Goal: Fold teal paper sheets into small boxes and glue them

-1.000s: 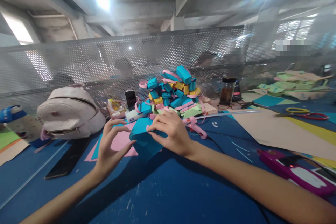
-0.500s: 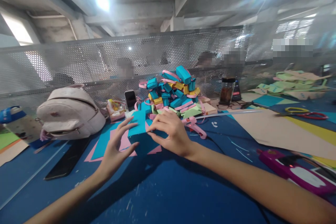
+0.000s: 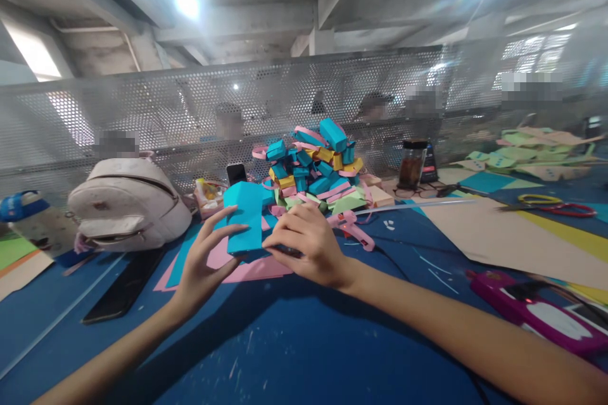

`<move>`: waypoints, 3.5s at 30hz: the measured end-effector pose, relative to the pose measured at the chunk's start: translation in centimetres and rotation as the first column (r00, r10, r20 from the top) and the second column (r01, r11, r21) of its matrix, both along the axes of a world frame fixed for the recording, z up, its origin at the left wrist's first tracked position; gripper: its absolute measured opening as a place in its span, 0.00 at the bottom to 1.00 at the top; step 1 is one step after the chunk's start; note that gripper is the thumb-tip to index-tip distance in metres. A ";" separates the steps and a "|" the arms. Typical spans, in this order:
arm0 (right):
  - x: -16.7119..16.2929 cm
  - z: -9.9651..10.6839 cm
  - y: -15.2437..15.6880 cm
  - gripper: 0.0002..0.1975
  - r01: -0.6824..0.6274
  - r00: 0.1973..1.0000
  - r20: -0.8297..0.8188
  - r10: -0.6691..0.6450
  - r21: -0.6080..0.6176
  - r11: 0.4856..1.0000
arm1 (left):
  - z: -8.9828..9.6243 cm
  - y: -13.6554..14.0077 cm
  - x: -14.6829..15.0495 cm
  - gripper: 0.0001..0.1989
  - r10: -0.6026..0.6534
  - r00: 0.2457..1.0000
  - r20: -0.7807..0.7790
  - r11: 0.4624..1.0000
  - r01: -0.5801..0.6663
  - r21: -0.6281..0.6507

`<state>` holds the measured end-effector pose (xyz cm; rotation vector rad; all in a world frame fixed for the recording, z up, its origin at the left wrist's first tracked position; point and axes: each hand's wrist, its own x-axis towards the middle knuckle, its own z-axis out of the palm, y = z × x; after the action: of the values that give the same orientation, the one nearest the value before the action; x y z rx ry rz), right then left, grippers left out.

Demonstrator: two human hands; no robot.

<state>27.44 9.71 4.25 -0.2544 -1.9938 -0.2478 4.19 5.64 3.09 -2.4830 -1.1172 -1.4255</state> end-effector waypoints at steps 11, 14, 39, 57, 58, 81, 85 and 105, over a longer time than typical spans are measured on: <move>-0.1 -0.6 -0.2 0.05 0.014 1.000 0.016 -0.015 0.070 0.997 | -0.3 0.7 -0.8 0.37 0.051 0.997 0.054 0.997 -0.054 0.058; -0.2 -1.0 0.1 0.04 0.009 0.999 0.033 -0.013 0.112 0.994 | -1.1 2.1 -1.2 0.45 -0.023 0.935 0.353 0.967 0.110 -0.229; -0.6 -1.9 0.6 0.03 0.096 0.980 0.175 -0.098 0.023 0.995 | -0.2 1.5 0.1 0.26 0.239 0.532 0.812 0.577 0.594 -0.560; -1.0 -1.1 -2.0 0.02 0.058 0.984 0.162 -0.068 0.065 0.996 | -0.6 -0.4 2.4 0.18 0.309 0.446 0.840 0.525 0.657 -0.541; -1.0 -1.1 -2.0 0.02 0.058 0.984 0.163 -0.067 0.061 0.996 | -0.6 -0.4 2.4 0.17 0.306 0.445 0.842 0.523 0.660 -0.539; -1.0 -0.8 -1.9 0.04 0.021 0.985 0.172 -0.011 -0.054 0.998 | -0.1 -0.5 2.6 0.34 0.273 0.435 0.858 0.688 0.535 -0.490; -1.0 -0.7 -1.9 0.04 0.020 0.987 0.158 -0.011 -0.054 0.998 | -0.1 -0.6 2.7 0.34 0.277 0.424 0.862 0.693 0.534 -0.485; -0.3 0.2 -1.1 0.04 0.072 0.991 0.112 -0.069 -0.016 0.997 | -0.3 0.2 2.1 0.31 0.314 0.379 0.871 0.686 0.544 -0.484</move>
<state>27.17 8.56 4.48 -0.3303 -2.1011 -0.2933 6.28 5.86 2.79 -1.8894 -2.0085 -3.2321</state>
